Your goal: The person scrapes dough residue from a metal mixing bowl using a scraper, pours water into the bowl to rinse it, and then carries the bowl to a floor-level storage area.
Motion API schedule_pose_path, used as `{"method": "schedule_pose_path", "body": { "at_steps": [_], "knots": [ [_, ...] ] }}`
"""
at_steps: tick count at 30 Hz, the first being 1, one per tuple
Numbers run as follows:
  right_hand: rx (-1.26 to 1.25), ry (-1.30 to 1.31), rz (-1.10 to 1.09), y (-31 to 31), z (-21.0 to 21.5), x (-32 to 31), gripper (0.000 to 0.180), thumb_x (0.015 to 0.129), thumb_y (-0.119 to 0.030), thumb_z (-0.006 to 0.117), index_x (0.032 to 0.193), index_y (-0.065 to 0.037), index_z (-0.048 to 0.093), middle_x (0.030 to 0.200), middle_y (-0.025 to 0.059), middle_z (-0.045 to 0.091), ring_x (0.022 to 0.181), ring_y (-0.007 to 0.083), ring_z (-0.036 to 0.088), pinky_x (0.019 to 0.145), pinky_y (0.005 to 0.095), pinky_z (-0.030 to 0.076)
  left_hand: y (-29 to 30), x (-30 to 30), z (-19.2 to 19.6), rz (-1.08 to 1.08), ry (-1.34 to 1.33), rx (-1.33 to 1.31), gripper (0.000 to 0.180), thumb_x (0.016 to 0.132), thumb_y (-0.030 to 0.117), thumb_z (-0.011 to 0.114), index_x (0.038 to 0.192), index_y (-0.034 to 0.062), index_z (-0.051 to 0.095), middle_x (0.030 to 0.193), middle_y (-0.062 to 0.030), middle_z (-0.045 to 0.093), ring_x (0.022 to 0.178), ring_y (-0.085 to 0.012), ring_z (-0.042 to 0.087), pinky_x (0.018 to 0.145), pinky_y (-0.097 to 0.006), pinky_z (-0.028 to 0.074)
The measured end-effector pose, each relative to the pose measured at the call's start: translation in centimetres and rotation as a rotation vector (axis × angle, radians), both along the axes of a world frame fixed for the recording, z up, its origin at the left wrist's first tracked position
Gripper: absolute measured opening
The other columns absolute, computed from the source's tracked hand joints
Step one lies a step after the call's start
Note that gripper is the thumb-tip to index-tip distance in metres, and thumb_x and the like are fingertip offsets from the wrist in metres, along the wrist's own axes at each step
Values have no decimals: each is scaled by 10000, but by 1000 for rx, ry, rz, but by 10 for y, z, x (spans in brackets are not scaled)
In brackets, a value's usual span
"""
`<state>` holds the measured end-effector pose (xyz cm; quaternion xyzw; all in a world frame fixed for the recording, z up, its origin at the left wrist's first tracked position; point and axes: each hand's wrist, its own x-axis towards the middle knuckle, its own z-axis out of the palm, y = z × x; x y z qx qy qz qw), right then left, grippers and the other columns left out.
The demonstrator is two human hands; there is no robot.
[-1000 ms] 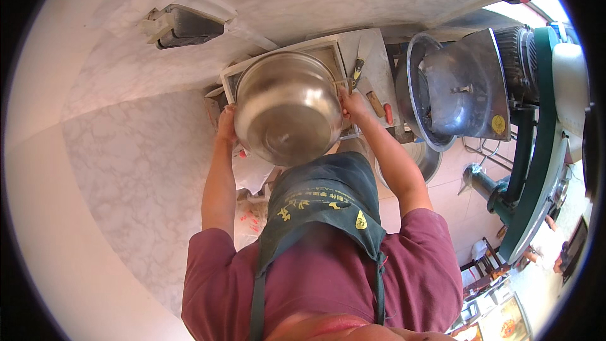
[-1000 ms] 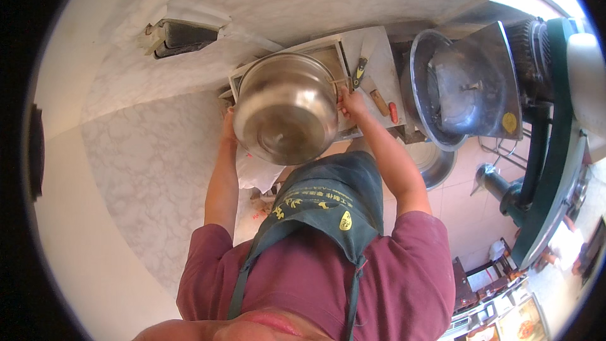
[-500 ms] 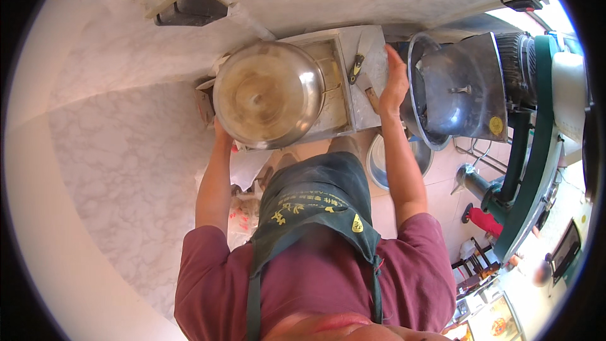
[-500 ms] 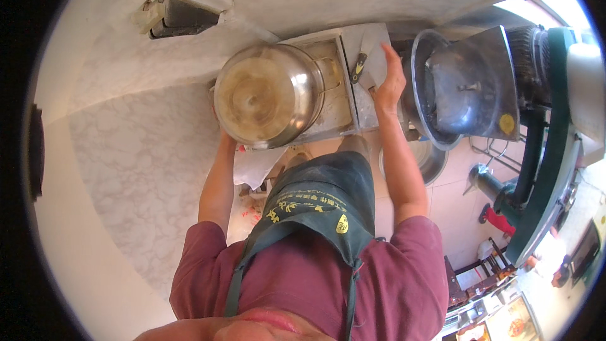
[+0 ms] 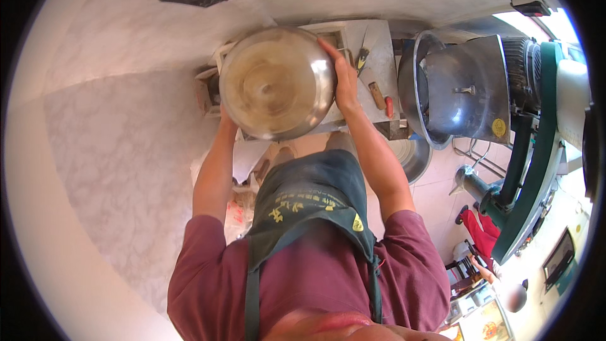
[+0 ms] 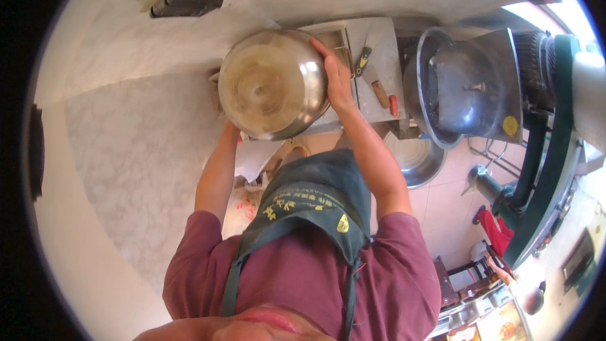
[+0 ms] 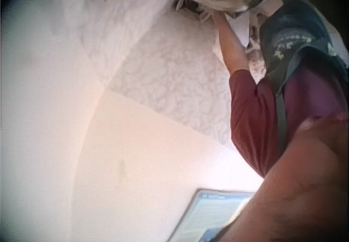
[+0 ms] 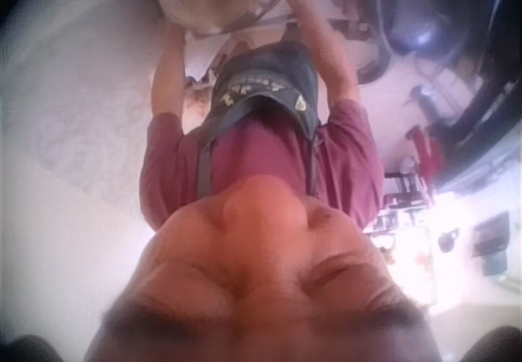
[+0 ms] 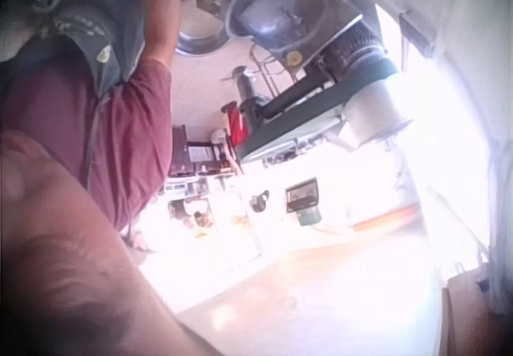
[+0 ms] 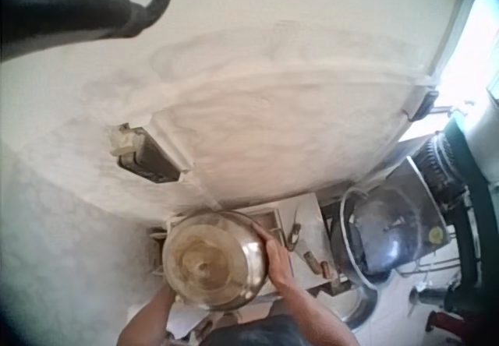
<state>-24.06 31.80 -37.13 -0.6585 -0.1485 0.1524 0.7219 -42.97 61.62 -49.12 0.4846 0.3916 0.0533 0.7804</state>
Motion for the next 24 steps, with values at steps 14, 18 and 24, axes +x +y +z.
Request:
{"method": "schedule_pose_path", "body": {
  "at_steps": [14, 18, 24],
  "knots": [
    [50, 273, -228, -28, -7, 3, 614, 1081, -426, 316, 1378, 64, 537, 1453, 187, 533, 1396, 275, 443, 1185, 370, 277, -1, -9, 8, -85, 10, -11, 605, 1011, 531, 471, 1367, 42, 511, 1221, -122, 644, 1125, -238, 645, 943, -389, 545],
    [87, -210, 69, -30, 33, -10, 634, 1081, -434, 282, 1369, 60, 557, 1418, 197, 564, 1339, 303, 515, 1151, 388, 343, 5, -11, 16, -95, 8, -5, 622, 1003, 544, 483, 1376, 47, 502, 1227, -123, 639, 1133, -240, 642, 949, -390, 543],
    [-2, -150, -19, -9, 38, -36, 481, 1089, -292, 343, 1310, 47, 603, 1413, 183, 565, 1336, 317, 511, 1147, 395, 333, 7, -12, 18, -120, 5, 2, 648, 990, 565, 501, 1390, 55, 487, 1236, -124, 632, 1145, -244, 638, 956, -392, 540]
  ]
}}
